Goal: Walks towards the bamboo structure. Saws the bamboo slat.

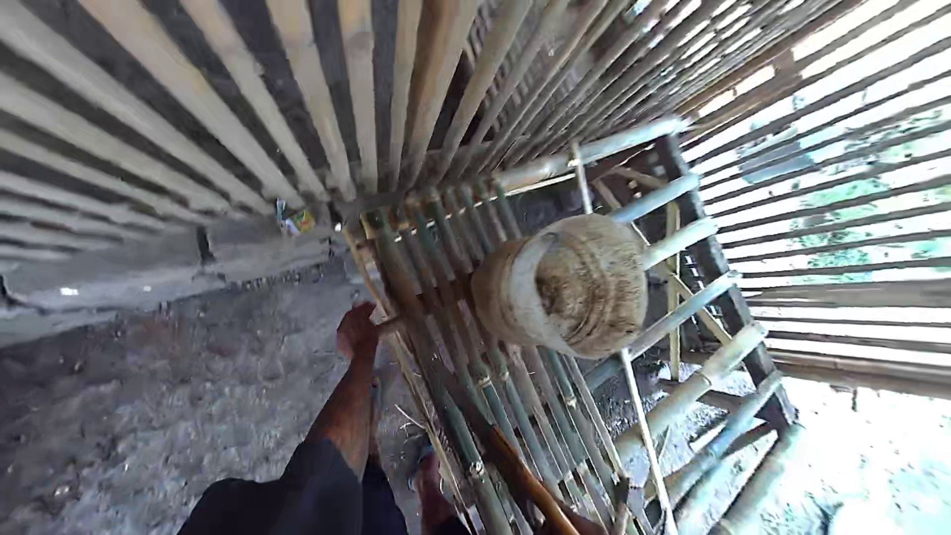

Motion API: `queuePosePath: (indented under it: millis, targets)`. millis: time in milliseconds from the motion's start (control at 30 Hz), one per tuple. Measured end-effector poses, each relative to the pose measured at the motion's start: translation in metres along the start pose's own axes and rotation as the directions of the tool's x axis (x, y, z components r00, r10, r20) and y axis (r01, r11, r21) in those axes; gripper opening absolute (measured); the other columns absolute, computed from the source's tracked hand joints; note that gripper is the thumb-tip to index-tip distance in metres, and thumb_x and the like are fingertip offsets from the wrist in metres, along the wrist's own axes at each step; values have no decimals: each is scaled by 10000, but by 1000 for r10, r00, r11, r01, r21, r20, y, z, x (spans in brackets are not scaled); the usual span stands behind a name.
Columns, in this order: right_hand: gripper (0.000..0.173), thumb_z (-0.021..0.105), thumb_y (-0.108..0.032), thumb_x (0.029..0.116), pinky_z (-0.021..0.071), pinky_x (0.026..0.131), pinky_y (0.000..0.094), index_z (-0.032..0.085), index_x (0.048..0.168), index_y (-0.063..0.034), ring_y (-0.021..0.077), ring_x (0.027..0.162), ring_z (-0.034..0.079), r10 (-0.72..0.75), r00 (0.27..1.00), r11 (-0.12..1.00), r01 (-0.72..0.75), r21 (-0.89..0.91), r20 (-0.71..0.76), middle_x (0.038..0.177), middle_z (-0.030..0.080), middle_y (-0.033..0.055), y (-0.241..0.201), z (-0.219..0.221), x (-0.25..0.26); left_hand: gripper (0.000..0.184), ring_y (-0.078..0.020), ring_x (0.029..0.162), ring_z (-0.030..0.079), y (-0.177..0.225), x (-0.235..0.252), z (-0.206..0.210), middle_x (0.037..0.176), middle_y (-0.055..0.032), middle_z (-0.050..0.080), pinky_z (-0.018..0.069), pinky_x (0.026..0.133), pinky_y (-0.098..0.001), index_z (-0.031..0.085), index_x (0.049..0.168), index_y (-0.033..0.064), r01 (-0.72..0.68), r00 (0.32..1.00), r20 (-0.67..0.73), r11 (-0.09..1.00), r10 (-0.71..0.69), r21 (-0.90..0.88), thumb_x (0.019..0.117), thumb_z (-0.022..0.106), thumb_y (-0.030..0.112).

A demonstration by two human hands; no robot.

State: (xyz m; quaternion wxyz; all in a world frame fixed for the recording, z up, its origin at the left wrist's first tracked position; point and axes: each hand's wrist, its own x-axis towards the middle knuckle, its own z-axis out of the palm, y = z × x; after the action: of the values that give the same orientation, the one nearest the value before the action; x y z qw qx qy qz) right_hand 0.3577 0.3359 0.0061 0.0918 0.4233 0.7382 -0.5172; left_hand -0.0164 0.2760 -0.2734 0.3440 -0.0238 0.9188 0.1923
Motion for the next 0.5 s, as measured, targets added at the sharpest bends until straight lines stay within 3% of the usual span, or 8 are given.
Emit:
queuePosePath:
  millis: [100, 200, 233, 300, 400, 467, 500]
  targets:
    - [456, 691, -125, 906, 611, 776, 369, 640, 1315, 70, 143, 757, 712, 0, 999, 998, 3, 57, -44, 896, 759, 104, -3, 4, -7, 395, -442, 1245, 618, -30, -32, -22, 1359, -254, 631, 491, 1017, -633, 588, 1417, 55, -53, 996, -65, 995, 59, 89, 1088, 421, 198]
    - [425, 700, -194, 913, 594, 805, 341, 671, 1286, 7, 104, 813, 698, -42, 997, 992, 50, 119, -65, 949, 751, 61, 1, 23, -15, 491, -467, 1242, 612, -69, -73, -34, 1320, -295, 637, 475, 1030, -636, 587, 1395, -2, -68, 997, 33, 983, 63, 172, 1130, 334, 326]
    - [478, 689, -174, 904, 598, 854, 382, 648, 1346, 3, 148, 878, 725, -82, 994, 990, 89, 105, -73, 1017, 763, 99, 10, 29, -16, 601, -473, 1233, 619, -82, -88, -35, 1285, -308, 652, 476, 1031, -638, 611, 1350, -28, -72, 996, 65, 982, 61, 176, 1133, 278, 422]
    - [557, 680, -180, 913, 575, 954, 461, 582, 1443, -36, 231, 1010, 732, -74, 997, 994, 77, 75, -34, 1140, 749, 149, 22, 35, -16, 671, -501, 1250, 598, -105, -120, -39, 1280, -338, 643, 451, 1049, -657, 603, 1359, -49, -61, 994, 99, 982, 44, 177, 1124, 265, 481]
    - [548, 671, -178, 941, 550, 956, 537, 564, 1472, -93, 302, 1021, 718, -39, 999, 995, 38, 97, 3, 1141, 736, 177, 29, 40, -17, 640, -540, 1278, 555, -139, -163, -41, 1305, -372, 609, 417, 1057, -690, 551, 1415, -56, -31, 998, 51, 996, 26, 88, 1125, 314, 463]
    - [539, 663, -156, 937, 538, 964, 559, 571, 1467, -108, 325, 1041, 711, -58, 998, 990, 58, 130, -6, 1156, 729, 187, 40, 41, -16, 669, -508, 1192, 613, -145, -178, -41, 1244, -364, 638, 460, 1011, -672, 570, 1379, -80, -86, 996, -18, 996, 86, -16, 1126, 280, 467]
    - [534, 662, -150, 939, 533, 968, 576, 574, 1464, -116, 340, 1052, 707, -74, 997, 987, 75, 144, -14, 1162, 725, 194, 46, 42, -15, 692, -453, 1058, 648, -134, -185, -43, 1146, -349, 656, 501, 938, -628, 593, 1307, -116, -149, 988, -58, 985, 144, -91, 1127, 255, 461]
